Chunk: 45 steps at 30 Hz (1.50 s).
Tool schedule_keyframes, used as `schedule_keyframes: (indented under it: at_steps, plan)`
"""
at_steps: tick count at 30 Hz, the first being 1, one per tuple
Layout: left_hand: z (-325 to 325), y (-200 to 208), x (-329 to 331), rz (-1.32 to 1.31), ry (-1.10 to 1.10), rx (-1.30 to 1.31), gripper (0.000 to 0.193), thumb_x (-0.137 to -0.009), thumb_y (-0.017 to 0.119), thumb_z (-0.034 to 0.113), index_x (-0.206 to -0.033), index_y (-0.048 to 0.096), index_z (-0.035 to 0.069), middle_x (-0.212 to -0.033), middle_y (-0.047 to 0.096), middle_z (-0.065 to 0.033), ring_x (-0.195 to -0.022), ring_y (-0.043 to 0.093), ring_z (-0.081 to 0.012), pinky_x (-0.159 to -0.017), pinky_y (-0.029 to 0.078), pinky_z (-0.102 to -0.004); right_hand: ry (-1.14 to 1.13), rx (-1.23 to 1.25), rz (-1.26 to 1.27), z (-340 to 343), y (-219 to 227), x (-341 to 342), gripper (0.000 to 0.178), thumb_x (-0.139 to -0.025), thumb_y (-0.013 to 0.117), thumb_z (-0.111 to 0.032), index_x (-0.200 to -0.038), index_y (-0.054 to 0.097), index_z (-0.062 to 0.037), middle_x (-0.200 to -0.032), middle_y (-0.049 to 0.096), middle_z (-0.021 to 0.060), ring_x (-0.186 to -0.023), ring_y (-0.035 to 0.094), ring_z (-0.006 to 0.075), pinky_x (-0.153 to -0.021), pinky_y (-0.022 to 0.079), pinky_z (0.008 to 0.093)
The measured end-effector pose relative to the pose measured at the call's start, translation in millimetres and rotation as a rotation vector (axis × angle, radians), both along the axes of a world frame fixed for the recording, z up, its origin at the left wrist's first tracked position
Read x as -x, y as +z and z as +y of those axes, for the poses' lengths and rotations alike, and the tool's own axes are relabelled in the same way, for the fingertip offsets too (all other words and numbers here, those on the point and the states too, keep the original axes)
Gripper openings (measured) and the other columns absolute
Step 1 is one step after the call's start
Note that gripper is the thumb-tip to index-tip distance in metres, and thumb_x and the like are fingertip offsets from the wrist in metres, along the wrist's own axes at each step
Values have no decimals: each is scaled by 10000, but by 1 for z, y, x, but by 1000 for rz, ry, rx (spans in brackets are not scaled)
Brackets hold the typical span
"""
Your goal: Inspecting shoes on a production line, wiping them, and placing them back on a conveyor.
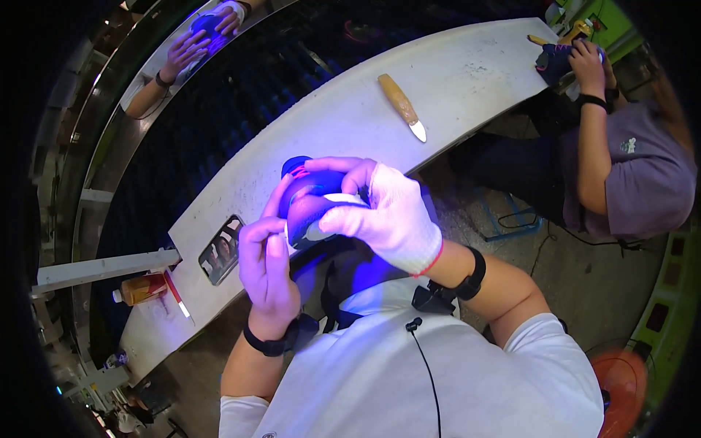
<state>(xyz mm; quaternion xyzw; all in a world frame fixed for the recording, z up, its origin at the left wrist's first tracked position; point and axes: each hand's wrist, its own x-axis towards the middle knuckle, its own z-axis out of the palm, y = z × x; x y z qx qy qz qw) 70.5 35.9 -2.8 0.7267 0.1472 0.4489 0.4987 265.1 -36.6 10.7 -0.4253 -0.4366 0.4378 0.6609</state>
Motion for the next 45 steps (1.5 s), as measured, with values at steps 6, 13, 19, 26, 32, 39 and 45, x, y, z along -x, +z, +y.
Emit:
schedule_keyframes:
  at_steps: [6,13,19,26,32,39,45]
  plan:
    - [-40,-6,-7,-154,97,282,368,-1044,726,259,-1164,435,69,-1593,440,-385,-1570,338,-463,-1277,231,-544,-15,-6,144,-12,-1,20,337,-899,853,-103,-1004,538,-44,-1448,597,355,-1308,631,328,-1055,554,439]
    - [-39,-6,-5,-140,135,277,388,-1016,762,226,-1125,414,91,-1559,465,-408,-1572,316,-510,-1284,189,-587,-6,-107,-147,-12,-10,12,414,-886,884,-187,-1020,508,-77,-1448,598,363,-1391,585,419,-1210,405,553]
    - [-39,-18,7,-182,82,295,395,-991,779,149,-1122,409,103,-1536,479,-420,-1548,347,-534,-1291,139,-639,-63,-183,-203,-12,-17,13,427,-791,946,-116,-944,551,-58,-1336,712,257,-1280,680,341,-1125,506,481]
    - [-11,30,21,173,27,156,535,-1002,758,277,-1397,510,15,-1368,625,-277,-1358,572,-392,-1205,365,-568,69,-147,-705,-8,-2,-7,485,-680,1015,-206,-872,587,-81,-1246,726,247,-1118,758,392,-980,611,468]
    - [-13,28,28,197,214,167,451,-1151,414,367,-1357,540,-13,-1399,598,-310,-1386,548,-412,-1206,399,-567,-143,-274,-827,17,-39,14,506,-656,973,-366,-845,608,-70,-1231,737,193,-966,742,363,-771,608,411]
    - [20,49,53,418,41,35,481,-931,832,321,-1222,697,-38,-1273,727,-275,-1303,654,-424,-1196,418,-601,-80,-352,-959,25,-60,16,524,-617,960,-292,-972,636,-81,-1199,690,192,-948,693,345,-727,599,430]
    - [30,44,50,570,51,-85,686,-580,1028,366,-1073,773,-36,-1080,799,-215,-1141,755,-394,-1163,478,-590,-80,-477,-906,38,-64,21,280,-709,833,-312,-851,682,-123,-978,657,89,-881,622,298,-690,551,438]
